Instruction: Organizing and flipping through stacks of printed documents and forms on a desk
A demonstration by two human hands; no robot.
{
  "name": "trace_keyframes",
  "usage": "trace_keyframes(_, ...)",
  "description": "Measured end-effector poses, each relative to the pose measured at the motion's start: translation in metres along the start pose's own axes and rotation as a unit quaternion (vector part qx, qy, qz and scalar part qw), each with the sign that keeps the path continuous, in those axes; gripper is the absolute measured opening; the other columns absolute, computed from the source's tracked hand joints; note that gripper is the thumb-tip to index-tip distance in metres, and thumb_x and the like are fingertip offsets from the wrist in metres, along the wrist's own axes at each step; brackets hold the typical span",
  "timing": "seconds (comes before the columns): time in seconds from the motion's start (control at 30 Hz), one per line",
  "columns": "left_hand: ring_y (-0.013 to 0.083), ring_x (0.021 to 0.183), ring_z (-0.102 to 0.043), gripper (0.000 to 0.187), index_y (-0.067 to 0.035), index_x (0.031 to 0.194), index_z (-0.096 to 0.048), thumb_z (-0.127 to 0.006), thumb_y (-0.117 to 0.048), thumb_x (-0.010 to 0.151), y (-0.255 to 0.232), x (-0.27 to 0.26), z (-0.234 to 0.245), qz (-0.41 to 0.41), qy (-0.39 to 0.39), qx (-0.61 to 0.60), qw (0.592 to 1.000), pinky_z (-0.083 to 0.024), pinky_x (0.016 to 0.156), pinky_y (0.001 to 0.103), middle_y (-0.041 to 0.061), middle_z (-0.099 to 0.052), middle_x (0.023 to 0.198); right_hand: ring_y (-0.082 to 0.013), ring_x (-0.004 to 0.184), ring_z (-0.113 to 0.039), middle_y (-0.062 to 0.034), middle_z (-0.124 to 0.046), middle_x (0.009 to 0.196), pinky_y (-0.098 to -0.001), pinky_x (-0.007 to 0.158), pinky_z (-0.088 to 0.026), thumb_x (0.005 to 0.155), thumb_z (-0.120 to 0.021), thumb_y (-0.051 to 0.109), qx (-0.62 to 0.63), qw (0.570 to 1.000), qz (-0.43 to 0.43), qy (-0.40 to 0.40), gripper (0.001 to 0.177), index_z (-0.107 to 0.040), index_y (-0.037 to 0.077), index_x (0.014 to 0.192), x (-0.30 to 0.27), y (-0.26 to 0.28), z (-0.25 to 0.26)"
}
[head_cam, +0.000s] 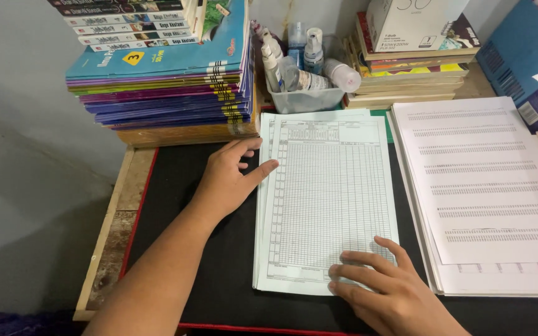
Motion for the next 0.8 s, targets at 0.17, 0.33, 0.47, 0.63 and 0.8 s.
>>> trace_keyframes(0.17,0.0233,0.110,-0.070,0.054,-0.007,0.127,-0.068,-0.078,-0.039,0.086,0.000,-0.002,-0.006,0.011,0.032,0.020,0.999,-0.063,0.085,0.036,0.009,-0.071,0.127,-0.0202,0.113,-0.068,0.0082,-0.076,0.114,-0.0638,0.109,-0.033,0.093,-0.071,0.022,0.007,1.000,0.008,-0.015,0.016,-0.076,0.022,0.109,0.004,0.007,0.007)
trace_keyframes(0.33,0.0237,0.112,-0.070,0.058,-0.004,0.132,-0.065,-0.076,-0.039,0.087,0.002,-0.002,-0.007,0.022,0.048,0.017,0.998,-0.062,0.090,0.036,0.011,-0.068,0.131,-0.0194,0.123,-0.065,0.0094,-0.074,0.122,-0.0622,0.113,-0.028,0.091,-0.071,0.022,-0.020,1.000,-0.021,-0.009,0.023,-0.075,0.026,0.114,0.003,-0.001,0.004)
trace_keyframes(0.47,0.0229,0.111,-0.070,0.056,-0.006,0.131,-0.065,-0.077,-0.038,0.086,0.002,-0.002,-0.006,0.023,0.045,0.014,0.999,-0.062,0.089,0.035,0.009,-0.069,0.129,-0.0188,0.122,-0.066,0.0079,-0.074,0.121,-0.0613,0.111,-0.031,0.086,-0.080,0.044,-0.025,0.999,-0.013,-0.019,0.033,-0.074,0.025,0.113,0.005,0.001,0.004)
trace_keyframes(0.63,0.0222,0.109,-0.070,0.054,-0.006,0.131,-0.065,-0.073,-0.040,0.090,-0.008,-0.004,-0.007,-0.005,0.063,0.016,0.998,-0.062,0.089,0.033,0.009,-0.068,0.127,-0.0191,0.116,-0.067,0.0109,-0.075,0.115,-0.0583,0.112,-0.031,0.087,-0.077,0.032,-0.046,0.996,-0.061,-0.042,0.022,-0.074,0.025,0.108,0.004,-0.007,0.010)
trace_keyframes(0.8,0.0217,0.110,-0.070,0.053,-0.006,0.132,-0.064,-0.074,-0.036,0.089,-0.008,-0.004,-0.008,-0.007,0.067,0.008,0.998,-0.063,0.090,0.034,0.009,-0.068,0.128,-0.0185,0.119,-0.066,0.0109,-0.075,0.118,-0.0611,0.111,-0.028,0.083,-0.080,0.034,-0.023,0.996,-0.089,-0.023,0.025,-0.076,0.027,0.107,0.000,-0.014,0.005)
Point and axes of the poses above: each hand's wrist, its own x-axis towards the middle knuckle, its own z-axis out of the back of the hand, y = z × x, the point moved 9 cm from there along x, towards the middle knuckle
